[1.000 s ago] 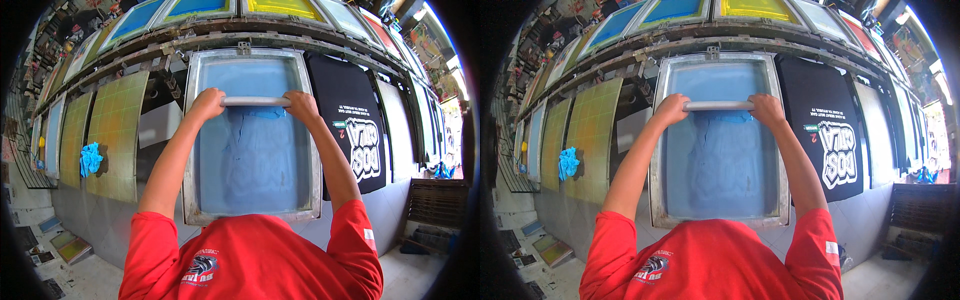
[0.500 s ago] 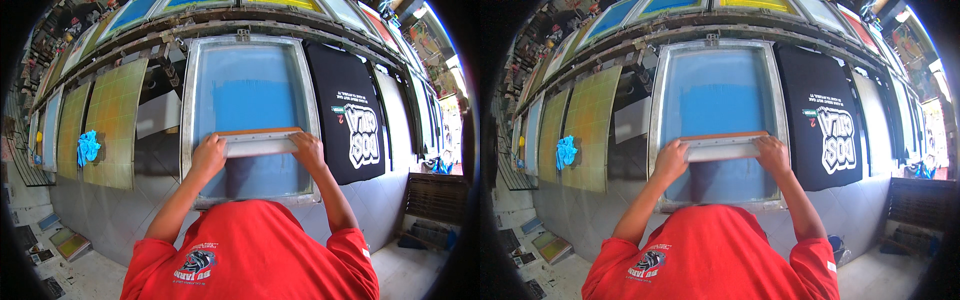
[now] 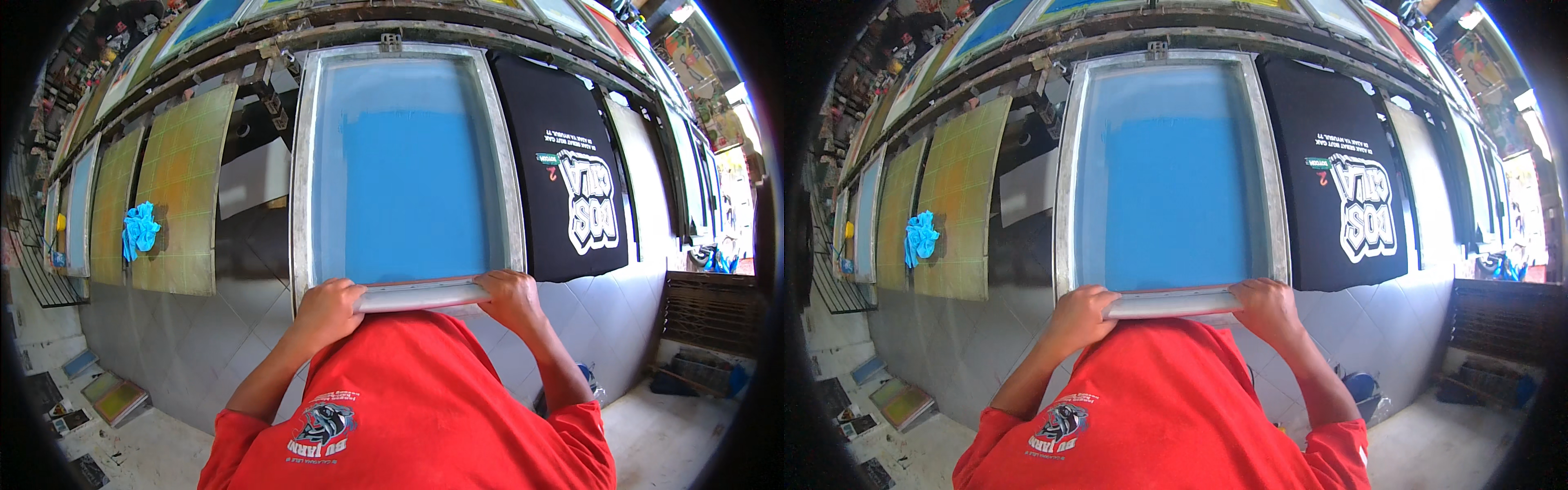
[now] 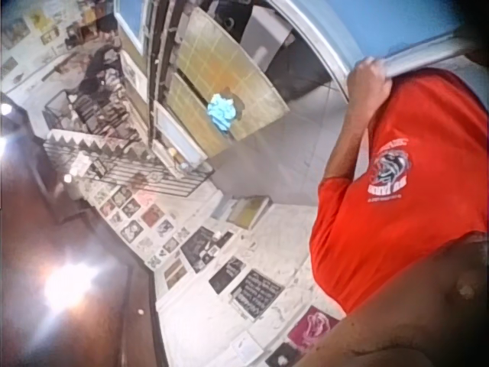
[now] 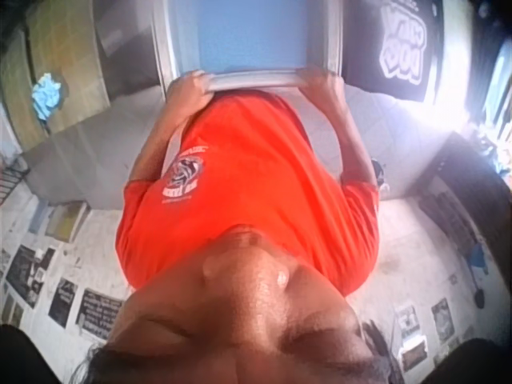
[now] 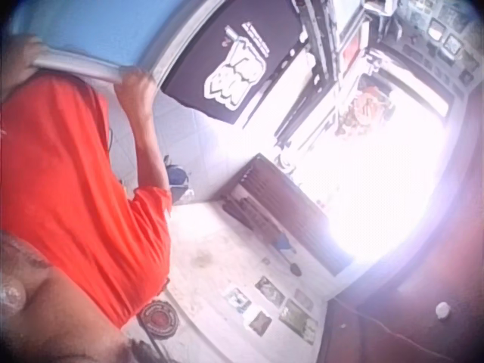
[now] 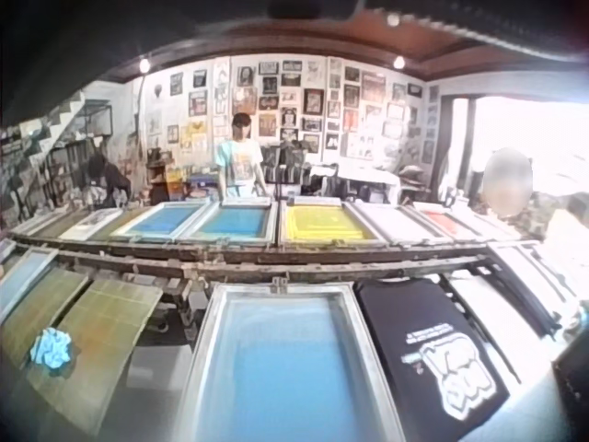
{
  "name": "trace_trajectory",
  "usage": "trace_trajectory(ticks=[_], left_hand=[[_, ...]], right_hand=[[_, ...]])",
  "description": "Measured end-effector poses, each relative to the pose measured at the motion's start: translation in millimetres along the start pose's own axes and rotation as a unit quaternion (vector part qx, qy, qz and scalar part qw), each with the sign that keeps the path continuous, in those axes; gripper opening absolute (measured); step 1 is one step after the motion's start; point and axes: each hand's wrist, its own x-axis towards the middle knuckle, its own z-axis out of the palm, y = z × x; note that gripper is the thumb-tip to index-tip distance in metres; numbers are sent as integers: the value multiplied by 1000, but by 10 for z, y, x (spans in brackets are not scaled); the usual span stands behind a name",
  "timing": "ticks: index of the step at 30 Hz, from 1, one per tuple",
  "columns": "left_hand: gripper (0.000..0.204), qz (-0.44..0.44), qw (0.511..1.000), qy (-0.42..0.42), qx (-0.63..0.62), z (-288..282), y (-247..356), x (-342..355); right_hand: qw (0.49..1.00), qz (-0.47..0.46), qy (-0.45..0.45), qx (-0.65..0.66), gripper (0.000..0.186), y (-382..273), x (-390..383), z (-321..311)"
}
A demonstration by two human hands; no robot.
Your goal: The person wipes a screen printing frame with a blue cloth, then positions it over a black t-shirt. They use a squeegee to pull blue ink across the screen, transferring a white graphic onto the shirt. The person lifts the frame to reveal the printed design.
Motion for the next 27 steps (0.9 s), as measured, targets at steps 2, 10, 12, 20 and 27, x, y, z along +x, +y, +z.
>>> trace_trajectory(ticks=[2, 10, 12, 20, 27], left_hand=[[35, 14, 1000, 5, 12, -175, -5, 114], [35, 17, 990, 114, 79, -934, -496, 1732], [34, -9, 993, 99, 67, -1069, -603, 2131], [32, 5, 990, 110, 90, -1036, -973, 2926], [30, -10, 986, 123, 116, -895, -984, 2862]], right_hand=[[999, 14, -36, -18, 25, 78, 156, -111], [996, 19, 48, -69, 28, 830, 1872, -321], [995, 8, 70, -76, 25, 994, 2307, -360], [992, 9, 88, -89, 26, 1338, 2961, -125], [990, 24, 73, -114, 26, 1251, 2844, -83]])
